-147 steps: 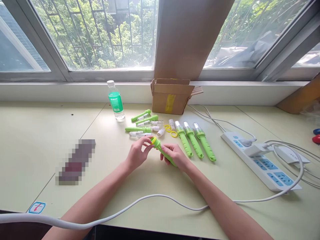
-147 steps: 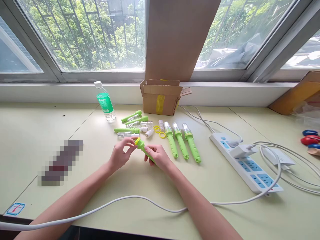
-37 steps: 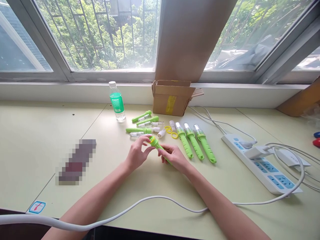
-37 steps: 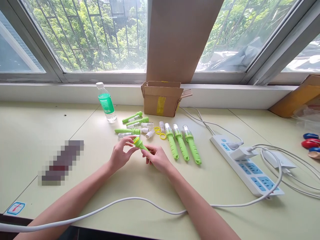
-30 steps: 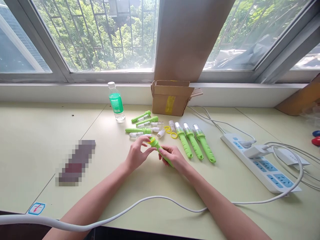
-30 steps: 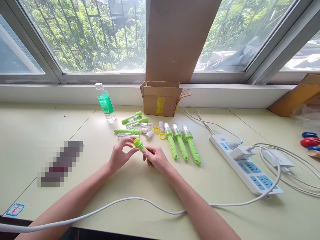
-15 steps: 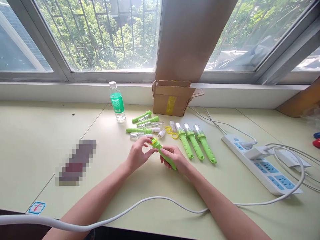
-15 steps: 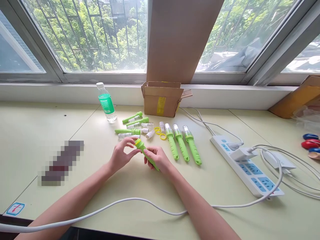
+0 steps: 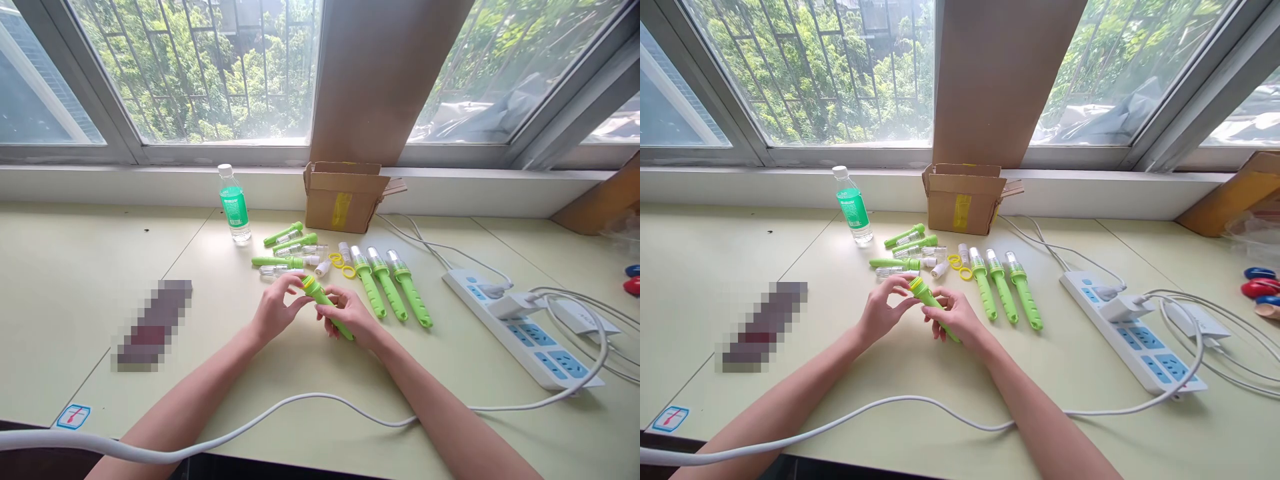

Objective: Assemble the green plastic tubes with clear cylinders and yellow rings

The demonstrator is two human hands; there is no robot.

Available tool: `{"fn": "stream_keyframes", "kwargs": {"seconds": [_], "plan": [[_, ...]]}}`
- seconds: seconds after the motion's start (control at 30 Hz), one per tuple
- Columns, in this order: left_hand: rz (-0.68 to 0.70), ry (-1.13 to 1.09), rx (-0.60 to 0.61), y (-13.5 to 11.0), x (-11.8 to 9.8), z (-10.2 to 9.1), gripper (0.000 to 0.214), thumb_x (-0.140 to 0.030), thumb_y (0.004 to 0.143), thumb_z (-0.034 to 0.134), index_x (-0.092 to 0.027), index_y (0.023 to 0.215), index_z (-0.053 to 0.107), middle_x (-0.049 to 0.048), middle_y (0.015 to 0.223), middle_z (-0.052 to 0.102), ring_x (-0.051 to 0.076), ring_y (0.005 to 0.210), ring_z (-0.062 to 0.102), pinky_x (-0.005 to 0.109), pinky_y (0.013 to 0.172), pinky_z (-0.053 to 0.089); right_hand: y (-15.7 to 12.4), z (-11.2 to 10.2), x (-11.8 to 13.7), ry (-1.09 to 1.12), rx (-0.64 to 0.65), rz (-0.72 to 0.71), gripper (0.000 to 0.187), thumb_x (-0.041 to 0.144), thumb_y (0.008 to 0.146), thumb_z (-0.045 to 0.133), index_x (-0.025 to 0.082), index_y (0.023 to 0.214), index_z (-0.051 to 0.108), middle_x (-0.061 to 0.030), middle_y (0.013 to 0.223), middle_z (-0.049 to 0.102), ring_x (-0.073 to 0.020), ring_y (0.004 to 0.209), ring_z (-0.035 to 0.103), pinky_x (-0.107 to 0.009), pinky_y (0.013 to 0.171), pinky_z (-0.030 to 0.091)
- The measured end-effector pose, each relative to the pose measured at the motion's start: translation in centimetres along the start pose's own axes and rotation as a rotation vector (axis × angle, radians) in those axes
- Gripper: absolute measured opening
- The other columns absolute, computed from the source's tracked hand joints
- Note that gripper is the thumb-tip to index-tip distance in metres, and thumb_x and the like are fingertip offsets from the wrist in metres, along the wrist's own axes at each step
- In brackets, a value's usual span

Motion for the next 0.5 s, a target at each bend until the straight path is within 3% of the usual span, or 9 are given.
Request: {"fn": "stream_keyframes", "kwargs": {"seconds": [0.2,0.5], "plan": [[0.020,-0.014,0.008,0.12,-0.07,-0.13,0.024,-0.026,0.080,0.066,-0.020,0.098,0.052,0.0091,0.110,0.064,0.019,0.093,0.065,0.035,0.070,0.060,0.02,0.26,0.58,-0.075,0.048,-0.061,0.034,0.049,0.078,0.061,0.016,0.074,0.064,-0.0007,0.059,0.056,-0.0120,0.050,0.054,-0.023,0.043,0.041],[0.014,0.026,-0.006,0.13,0.10,-0.21,0.019,-0.026,0.079,0.067,-0.020,0.090,0.054,0.0074,0.107,0.066,0.016,0.085,0.065,0.034,0.067,0.060,0.04,0.28,0.38,-0.067,0.076,-0.058,0.037,0.053,0.082,0.054,0.017,0.075,0.061,-0.0003,0.066,0.055,-0.0080,0.043,0.046,-0.022,0.040,0.035]]}}
Point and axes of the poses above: each hand's wrist, its own y-axis towards the middle knuckle, its own z-axis out of the palm, x = y × z, the point moved 6 cm from there along y, towards the middle knuckle
